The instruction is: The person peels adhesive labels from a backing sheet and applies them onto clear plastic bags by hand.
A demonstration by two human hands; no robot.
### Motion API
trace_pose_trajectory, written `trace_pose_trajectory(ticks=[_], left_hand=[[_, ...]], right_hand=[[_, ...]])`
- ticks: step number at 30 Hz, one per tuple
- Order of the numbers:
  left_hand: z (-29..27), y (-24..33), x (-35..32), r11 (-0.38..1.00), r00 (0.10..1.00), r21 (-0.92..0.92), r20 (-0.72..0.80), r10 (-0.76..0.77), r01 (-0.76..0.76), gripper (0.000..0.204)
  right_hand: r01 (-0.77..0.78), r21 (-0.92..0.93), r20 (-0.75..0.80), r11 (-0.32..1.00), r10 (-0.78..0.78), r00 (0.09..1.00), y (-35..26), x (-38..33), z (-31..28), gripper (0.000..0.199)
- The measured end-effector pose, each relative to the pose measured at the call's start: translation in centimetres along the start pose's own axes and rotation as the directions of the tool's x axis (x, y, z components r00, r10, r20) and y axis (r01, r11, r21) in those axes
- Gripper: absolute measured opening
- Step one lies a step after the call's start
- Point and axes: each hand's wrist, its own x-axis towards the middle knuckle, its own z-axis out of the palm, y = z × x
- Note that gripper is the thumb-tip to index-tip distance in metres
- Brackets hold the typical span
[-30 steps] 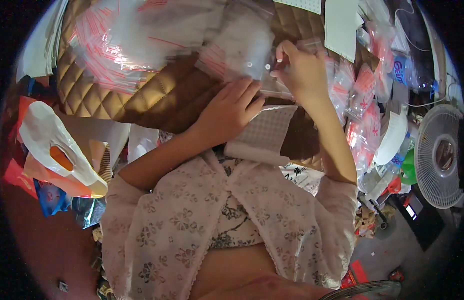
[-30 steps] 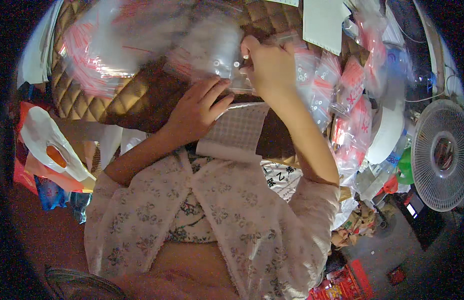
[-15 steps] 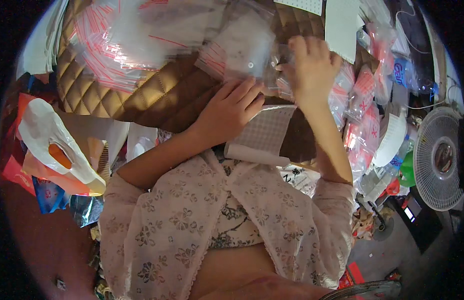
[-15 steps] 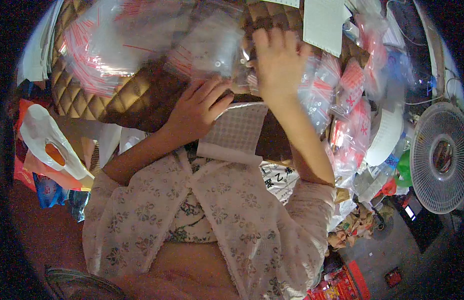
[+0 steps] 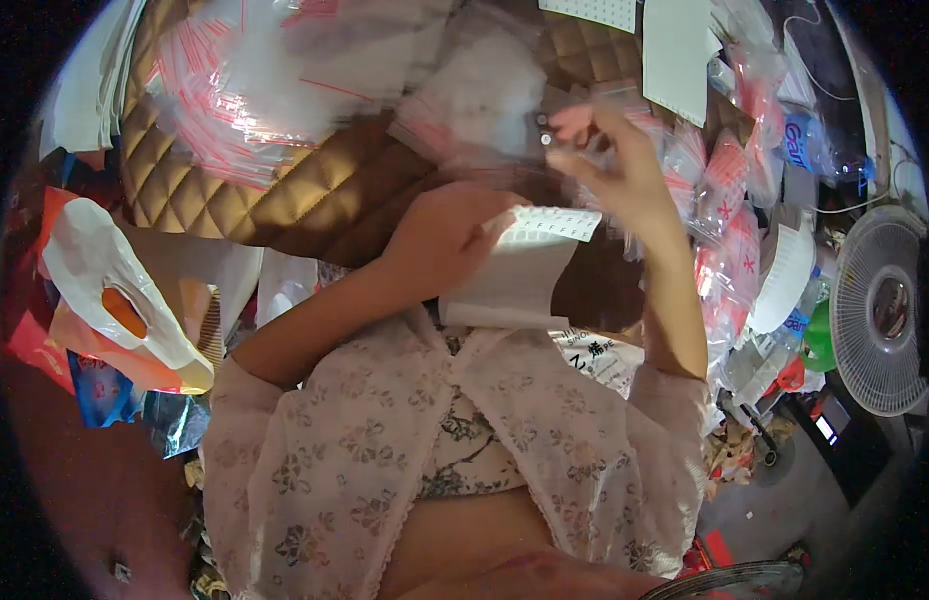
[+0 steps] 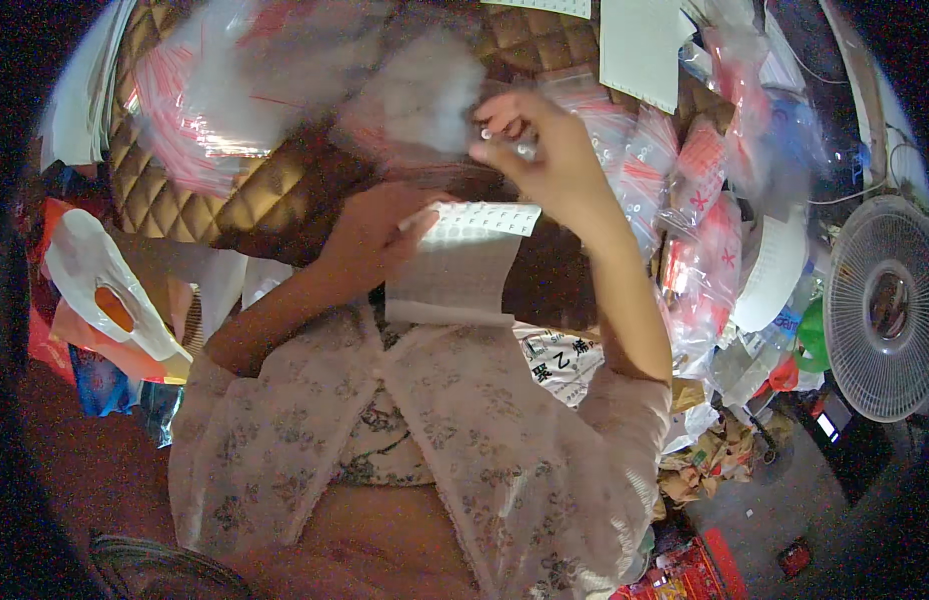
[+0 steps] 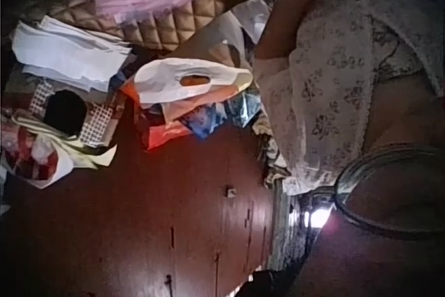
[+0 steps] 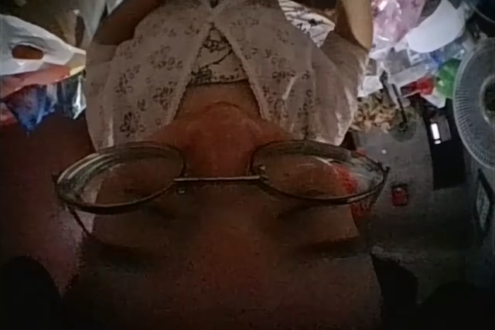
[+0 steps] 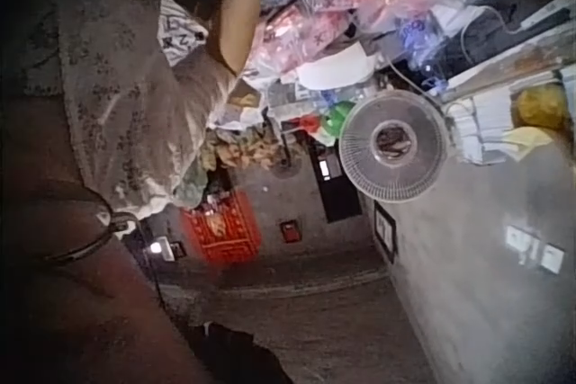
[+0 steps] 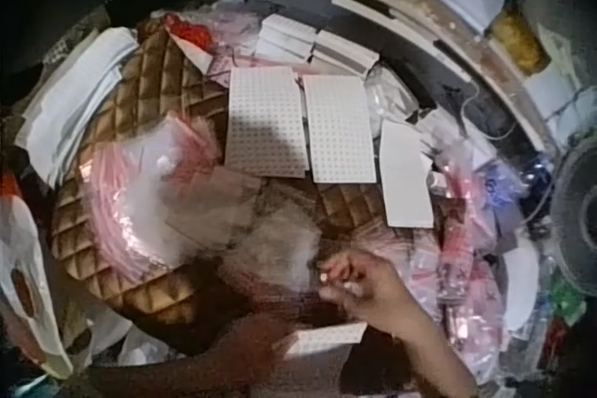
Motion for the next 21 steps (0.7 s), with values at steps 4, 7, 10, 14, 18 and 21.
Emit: trace_pose_trajectory(ticks=[4,7,10,14,18,21], left_hand=[[-1.1,1.7,1.2,0.909,0.944,-0.261,0.145,-0.297,0.326,0.023],[-1.2,1.9,1.4,0.861,0.935,-0.374,0.219,-0.280,0.345,0.027],[-1.6,2.6,1.3,0.781,0.916,-0.486,0.293,-0.276,0.391,0.029],[-1.7,2.4,1.0,0.832,0.921,-0.420,0.296,-0.252,0.363,0.033],[-1.1,2.0,0.5,0.839,0.957,-0.463,0.179,-0.227,0.286,0.035],[-1.0,2.8,0.5,0.590,0.858,-0.644,0.223,-0.463,0.486,0.032]], right_hand=[[0.055,0.048,0.249,0.997,-0.065,0.966,-2.6,-2.4,-0.1,0.017],[0.118,-0.081,0.204,0.990,-0.100,0.974,-3.0,-3.1,-0.1,0.016],[0.088,-0.087,0.157,0.992,-0.074,0.985,-3.2,-3.7,0.0,0.017],[0.106,-0.048,0.145,0.993,-0.098,0.985,-2.8,-4.2,0.2,0.020],[0.152,-0.204,0.096,0.967,-0.134,0.986,-3.2,-4.8,1.2,0.017],[0.306,-0.405,0.055,0.862,-0.311,0.949,-3.2,-6.0,2.9,0.013]])
